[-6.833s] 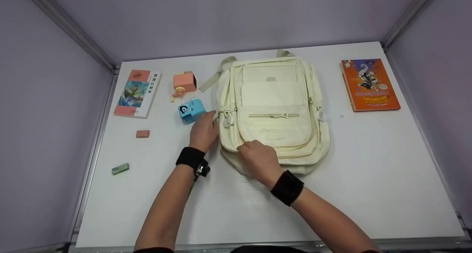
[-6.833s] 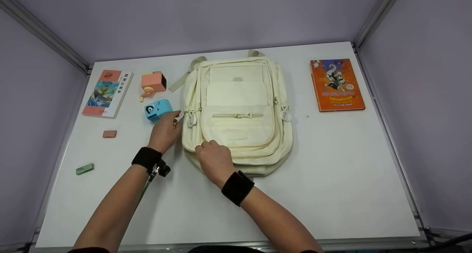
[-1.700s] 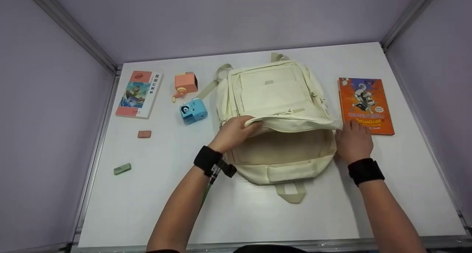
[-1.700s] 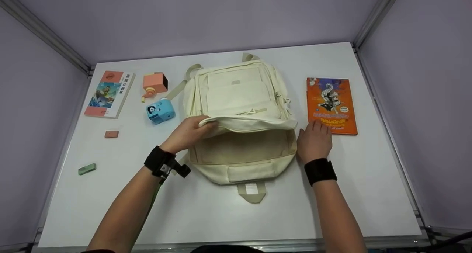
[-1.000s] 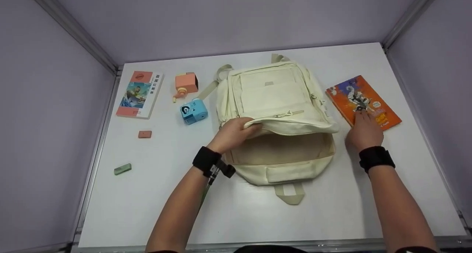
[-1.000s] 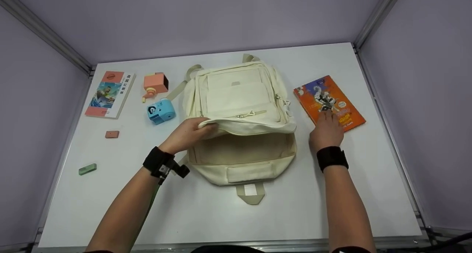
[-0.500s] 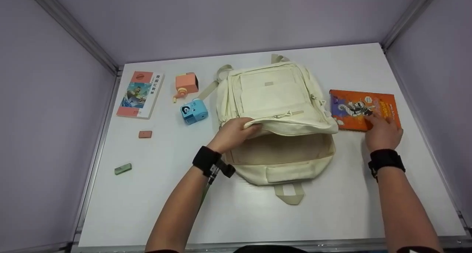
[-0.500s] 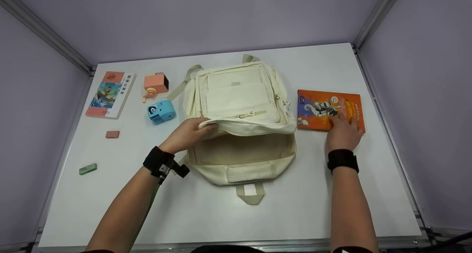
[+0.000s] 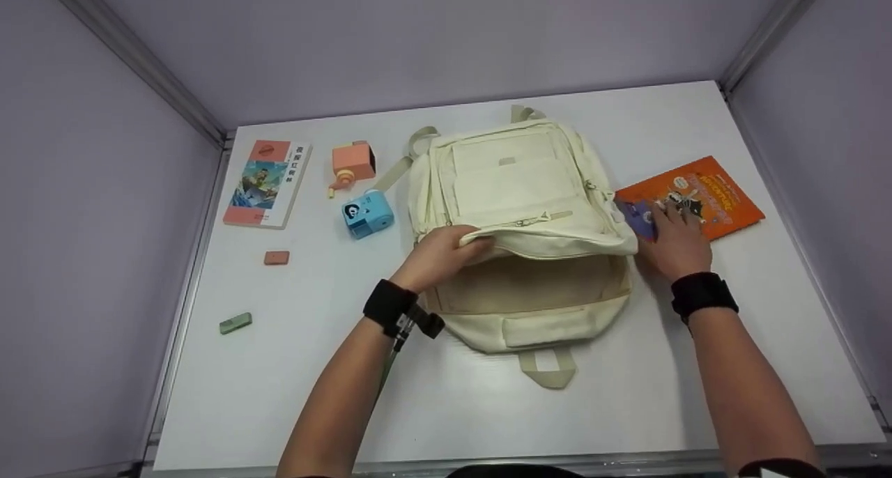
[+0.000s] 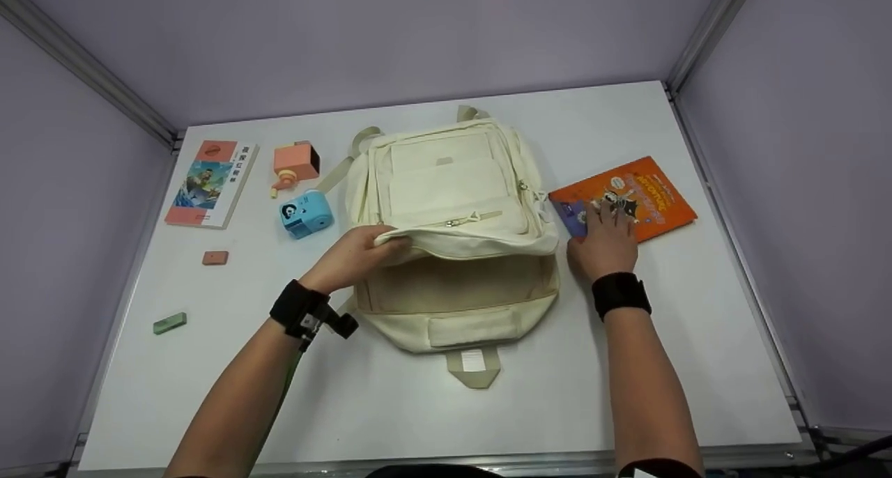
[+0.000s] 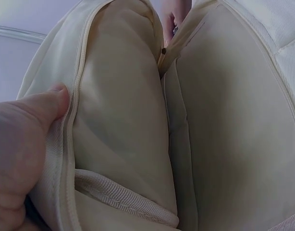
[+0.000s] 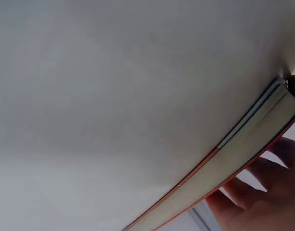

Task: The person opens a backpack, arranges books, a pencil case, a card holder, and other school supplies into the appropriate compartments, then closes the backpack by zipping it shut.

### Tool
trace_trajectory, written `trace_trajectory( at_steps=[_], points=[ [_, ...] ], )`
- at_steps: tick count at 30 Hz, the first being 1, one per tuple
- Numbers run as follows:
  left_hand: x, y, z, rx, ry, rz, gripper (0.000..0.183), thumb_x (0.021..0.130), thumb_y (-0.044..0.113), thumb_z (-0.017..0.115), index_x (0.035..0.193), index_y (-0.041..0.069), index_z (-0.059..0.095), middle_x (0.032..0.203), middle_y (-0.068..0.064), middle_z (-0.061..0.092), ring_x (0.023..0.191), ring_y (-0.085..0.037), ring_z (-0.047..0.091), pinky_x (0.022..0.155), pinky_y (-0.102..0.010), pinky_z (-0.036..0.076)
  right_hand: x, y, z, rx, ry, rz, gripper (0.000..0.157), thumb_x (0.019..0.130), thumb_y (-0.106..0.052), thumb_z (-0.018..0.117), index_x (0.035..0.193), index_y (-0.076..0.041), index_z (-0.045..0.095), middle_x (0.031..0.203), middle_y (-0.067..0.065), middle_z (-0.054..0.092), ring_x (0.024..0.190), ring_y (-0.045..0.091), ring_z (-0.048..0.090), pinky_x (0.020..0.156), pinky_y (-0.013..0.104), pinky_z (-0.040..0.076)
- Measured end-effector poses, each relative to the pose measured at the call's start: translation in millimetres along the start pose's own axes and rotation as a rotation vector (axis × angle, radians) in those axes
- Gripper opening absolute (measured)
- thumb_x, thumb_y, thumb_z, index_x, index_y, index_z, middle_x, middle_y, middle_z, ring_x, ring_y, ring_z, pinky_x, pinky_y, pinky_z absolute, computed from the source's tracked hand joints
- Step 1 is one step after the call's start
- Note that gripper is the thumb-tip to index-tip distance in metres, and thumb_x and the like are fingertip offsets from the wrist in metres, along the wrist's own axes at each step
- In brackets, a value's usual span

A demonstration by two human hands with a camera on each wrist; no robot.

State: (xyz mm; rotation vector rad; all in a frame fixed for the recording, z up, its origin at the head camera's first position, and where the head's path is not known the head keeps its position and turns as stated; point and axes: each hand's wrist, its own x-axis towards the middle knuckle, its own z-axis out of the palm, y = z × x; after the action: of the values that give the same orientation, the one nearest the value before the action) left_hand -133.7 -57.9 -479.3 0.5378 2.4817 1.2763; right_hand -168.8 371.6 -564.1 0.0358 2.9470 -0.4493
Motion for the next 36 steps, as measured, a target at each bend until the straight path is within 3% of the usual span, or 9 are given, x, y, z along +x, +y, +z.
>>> trace_trajectory(
  at_steps=[3,6,10,15,18,21,27,31,36],
  points=[
    [-0.3,-0.1,0.2,-0.003,-0.005,0.000,0.030,0.103,0.048,0.058,0.091,0.022,0.065,0.076,0.007,0.047,0.074,-0.010,0.049,0.070,-0.032,0.040,-4.6,6.1,-3.3,0.059,-0.036,-0.024,0.065,0.100,-0.022,0.052,0.159,-0.003,0.032,0.161,0.031,0.024,0.147,0.056,0.015,0.112,0.073,0.016],
    [-0.5,-0.3,1.0,-0.002,-0.009,0.003,0.029,0.103,0.048,0.058,0.095,0.022,0.067,0.077,0.008,0.048,0.075,-0.010,0.050,0.072,-0.033,0.040,-11.4,9.8,-7.1,0.088,-0.046,-0.030,0.066,0.091,-0.001,0.046,0.157,-0.005,0.038,0.161,0.028,0.028,0.146,0.055,0.019,0.112,0.072,0.017],
    [-0.8,-0.2,0.2,0.000,-0.011,0.003,0.029,0.103,0.048,0.058,0.096,0.022,0.068,0.077,0.007,0.049,0.076,-0.011,0.050,0.072,-0.033,0.041,-17.1,14.5,-9.6,0.121,-0.020,-0.008,0.065,0.088,0.009,0.042,0.152,-0.003,0.047,0.159,0.025,0.035,0.144,0.054,0.026,0.111,0.070,0.022],
    [-1.0,0.9,-1.0,-0.002,-0.009,0.009,0.028,0.103,0.047,0.058,0.094,0.022,0.066,0.076,0.008,0.048,0.075,-0.010,0.049,0.072,-0.033,0.040,-20.9,21.4,-13.3,0.213,0.033,0.053,0.046,0.104,-0.020,0.045,0.144,0.001,0.056,0.155,0.024,0.042,0.141,0.052,0.034,0.109,0.068,0.029],
    [-0.8,1.2,-1.2,-0.003,-0.013,0.013,0.028,0.103,0.047,0.058,0.094,0.022,0.066,0.076,0.007,0.047,0.074,-0.010,0.049,0.071,-0.032,0.040,-23.0,23.7,-17.7,0.234,0.088,0.113,0.061,0.103,-0.046,0.053,0.138,0.005,0.060,0.144,0.030,0.052,0.130,0.054,0.044,0.101,0.067,0.038],
    [-0.6,1.8,-1.9,0.000,-0.018,0.017,0.028,0.103,0.047,0.058,0.095,0.022,0.067,0.077,0.007,0.049,0.074,-0.010,0.049,0.071,-0.033,0.040,-23.3,27.2,-27.6,0.221,0.090,0.246,0.094,0.092,-0.069,0.059,0.135,0.015,0.051,0.131,0.041,0.048,0.120,0.058,0.043,0.093,0.067,0.039],
    [-0.7,1.6,-3.2,0.011,-0.013,0.006,0.028,0.103,0.047,0.059,0.096,0.022,0.068,0.081,0.008,0.054,0.078,-0.010,0.051,0.073,-0.032,0.041,-16.1,31.5,-51.2,0.241,-0.141,0.495,0.140,0.075,-0.089,0.057,0.144,0.027,0.018,0.136,0.050,0.028,0.124,0.057,0.032,0.098,0.064,0.039],
    [-0.3,2.3,-3.0,0.013,-0.023,0.004,0.029,0.103,0.047,0.059,0.094,0.021,0.066,0.078,0.007,0.050,0.076,-0.011,0.050,0.072,-0.032,0.040,-13.3,26.8,-61.0,0.237,-0.259,0.550,0.144,0.076,-0.088,0.058,0.146,0.027,0.010,0.143,0.050,0.022,0.130,0.058,0.029,0.106,0.066,0.035],
    [0.5,3.9,-2.6,0.011,-0.033,0.003,0.029,0.103,0.048,0.057,0.094,0.022,0.066,0.074,0.007,0.045,0.072,-0.011,0.048,0.070,-0.032,0.039,-13.6,18.8,-72.3,0.251,-0.318,0.577,0.141,0.078,-0.083,0.061,0.148,0.026,0.006,0.146,0.050,0.021,0.135,0.057,0.029,0.109,0.064,0.034]
  ],
)
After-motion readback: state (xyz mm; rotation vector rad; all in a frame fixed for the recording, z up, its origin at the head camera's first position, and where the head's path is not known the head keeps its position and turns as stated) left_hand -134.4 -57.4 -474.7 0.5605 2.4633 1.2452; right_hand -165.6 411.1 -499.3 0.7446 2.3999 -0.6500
